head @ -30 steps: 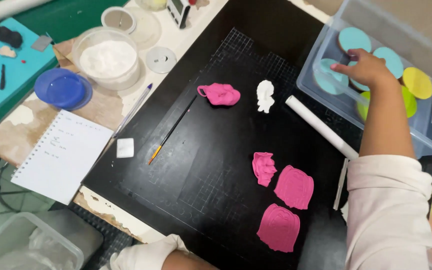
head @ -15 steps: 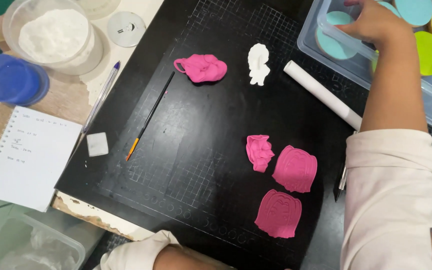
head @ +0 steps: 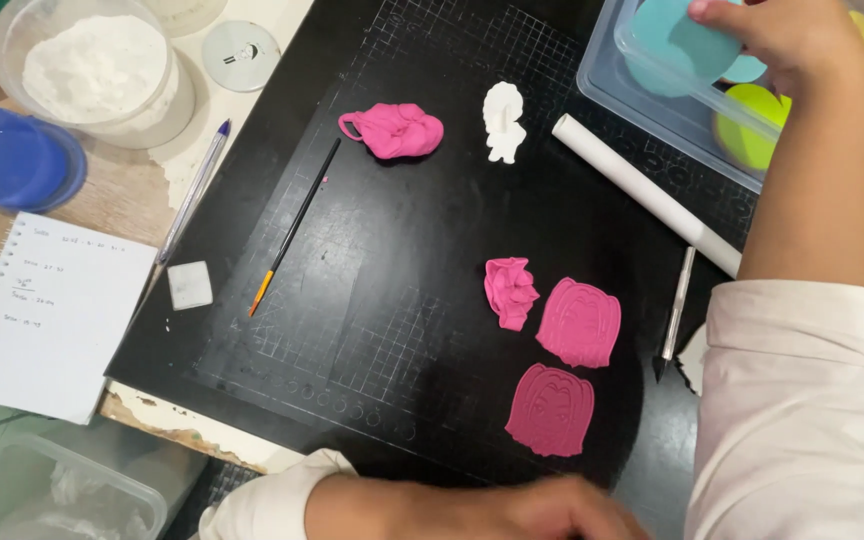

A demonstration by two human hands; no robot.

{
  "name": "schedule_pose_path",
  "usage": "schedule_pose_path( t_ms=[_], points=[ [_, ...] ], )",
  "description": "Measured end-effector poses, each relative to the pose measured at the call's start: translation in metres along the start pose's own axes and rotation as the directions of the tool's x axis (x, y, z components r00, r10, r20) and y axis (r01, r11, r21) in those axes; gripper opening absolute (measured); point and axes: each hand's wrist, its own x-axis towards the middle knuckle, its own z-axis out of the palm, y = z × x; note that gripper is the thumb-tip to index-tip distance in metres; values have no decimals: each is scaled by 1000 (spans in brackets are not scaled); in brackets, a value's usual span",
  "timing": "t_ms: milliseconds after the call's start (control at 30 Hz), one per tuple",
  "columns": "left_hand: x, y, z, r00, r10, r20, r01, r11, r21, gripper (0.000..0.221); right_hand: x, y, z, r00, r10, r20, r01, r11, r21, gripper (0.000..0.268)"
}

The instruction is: Trimming and assembling decorative fondant pieces onto a circular base to create a character design.

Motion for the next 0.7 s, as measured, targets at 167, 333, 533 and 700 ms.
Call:
schedule_pose_path(
  t_ms=[167,333,533,700],
  points=[
    [52,28,-28,949,113,-294,73,828,556,37,-48,-2,-20,984,-43,-172,81,971,224,31],
    [53,0,-66,718,-147,-681,655,-191,731,57,-154,0,-60,883,26,-469,355,617,703,34],
    [37,-52,-108,659,-135,-740,557,-574,600,85,-330,7,-32,990,-19,-139,124,571,811,35],
    [60,-41,-130,651,-268,-710,538,-497,681,71,-381,46,0,994,-61,-94,112,520,847,35]
  ],
)
